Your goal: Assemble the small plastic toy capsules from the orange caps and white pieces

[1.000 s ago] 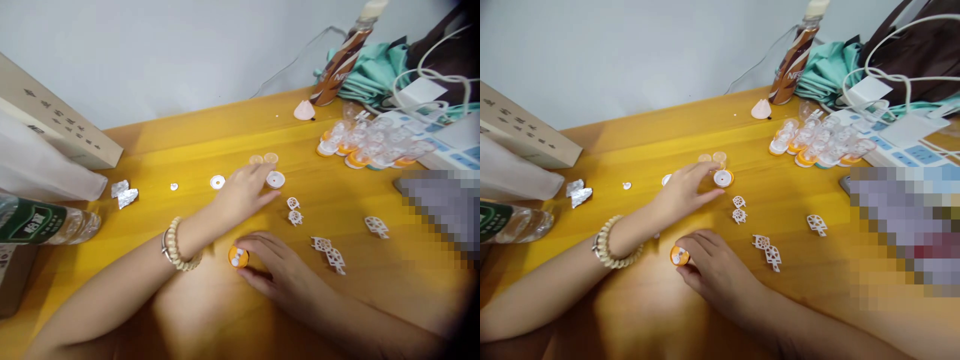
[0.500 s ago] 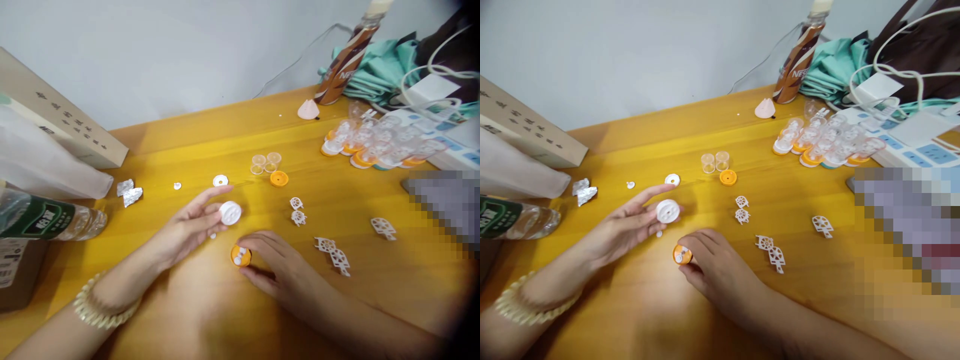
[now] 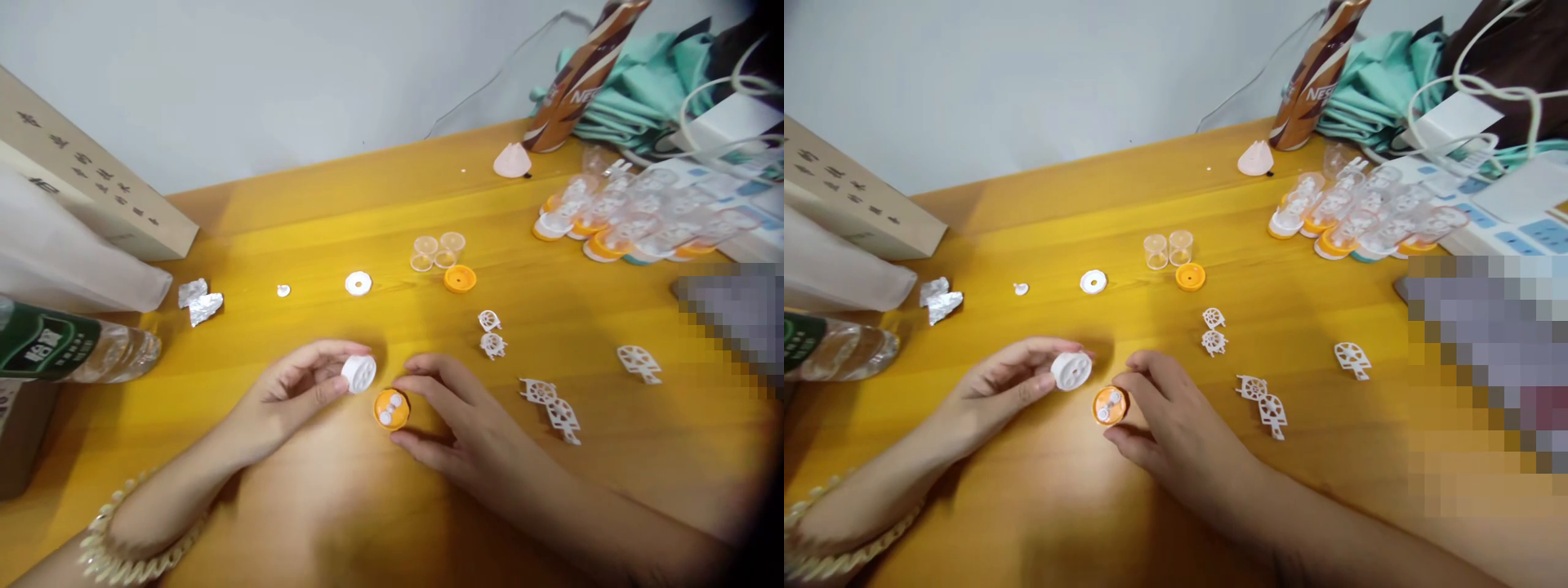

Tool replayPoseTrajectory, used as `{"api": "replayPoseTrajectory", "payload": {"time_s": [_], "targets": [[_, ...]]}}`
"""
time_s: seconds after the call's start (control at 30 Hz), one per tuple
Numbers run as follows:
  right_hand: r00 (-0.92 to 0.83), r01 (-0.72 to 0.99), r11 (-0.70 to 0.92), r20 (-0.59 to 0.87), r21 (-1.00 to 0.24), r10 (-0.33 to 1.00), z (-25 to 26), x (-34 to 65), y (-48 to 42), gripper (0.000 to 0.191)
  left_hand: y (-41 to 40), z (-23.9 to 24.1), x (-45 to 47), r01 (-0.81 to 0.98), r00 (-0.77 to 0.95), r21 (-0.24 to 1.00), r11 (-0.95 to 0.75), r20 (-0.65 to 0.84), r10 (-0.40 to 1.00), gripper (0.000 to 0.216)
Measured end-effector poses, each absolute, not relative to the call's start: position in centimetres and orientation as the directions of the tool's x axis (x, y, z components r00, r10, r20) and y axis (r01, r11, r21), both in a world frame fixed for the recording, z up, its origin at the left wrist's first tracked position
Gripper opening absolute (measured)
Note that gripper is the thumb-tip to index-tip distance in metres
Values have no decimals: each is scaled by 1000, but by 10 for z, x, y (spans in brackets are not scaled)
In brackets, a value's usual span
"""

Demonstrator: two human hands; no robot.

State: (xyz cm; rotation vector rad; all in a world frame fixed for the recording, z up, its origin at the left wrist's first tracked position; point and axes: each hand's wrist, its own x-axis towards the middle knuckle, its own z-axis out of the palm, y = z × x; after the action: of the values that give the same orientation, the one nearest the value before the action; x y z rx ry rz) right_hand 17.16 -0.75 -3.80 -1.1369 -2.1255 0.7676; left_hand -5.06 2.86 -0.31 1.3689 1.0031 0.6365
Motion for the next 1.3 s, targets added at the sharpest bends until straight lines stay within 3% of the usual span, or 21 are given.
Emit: {"api": "replayPoseTrajectory", "payload": {"time_s": [0.23,0.43,0.57,0.7,0.9,1.13,1.3], "targets": [[-437,497,500,293,-709,851,-40,169,-7,21,18,-7,-47,353,529,925,-141,-73,845,37],[-415,467,486,302,-739,858,-40,169,-7,22,8,-8,-44,495,598,737,-461,96,796,37],[-385,404,403,247,-821,889,-35,169,-7,21,7,-6,-42,496,505,761,-419,140,851,36],[-337,259,166,72,-952,939,-29,169,-6,22,6,-6,-41,441,387,838,-321,145,911,34],[-350,-39,-164,-140,-986,926,-29,168,-4,22,1,-5,-38,455,468,786,-420,190,863,39],[-307,-13,-105,-97,-994,947,-32,165,-7,23,-2,-7,-31,505,513,632,-588,328,793,43],[-300,42,-48,-58,-998,952,-33,164,-10,23,-3,-8,-30,524,553,561,-641,348,757,42]]}}
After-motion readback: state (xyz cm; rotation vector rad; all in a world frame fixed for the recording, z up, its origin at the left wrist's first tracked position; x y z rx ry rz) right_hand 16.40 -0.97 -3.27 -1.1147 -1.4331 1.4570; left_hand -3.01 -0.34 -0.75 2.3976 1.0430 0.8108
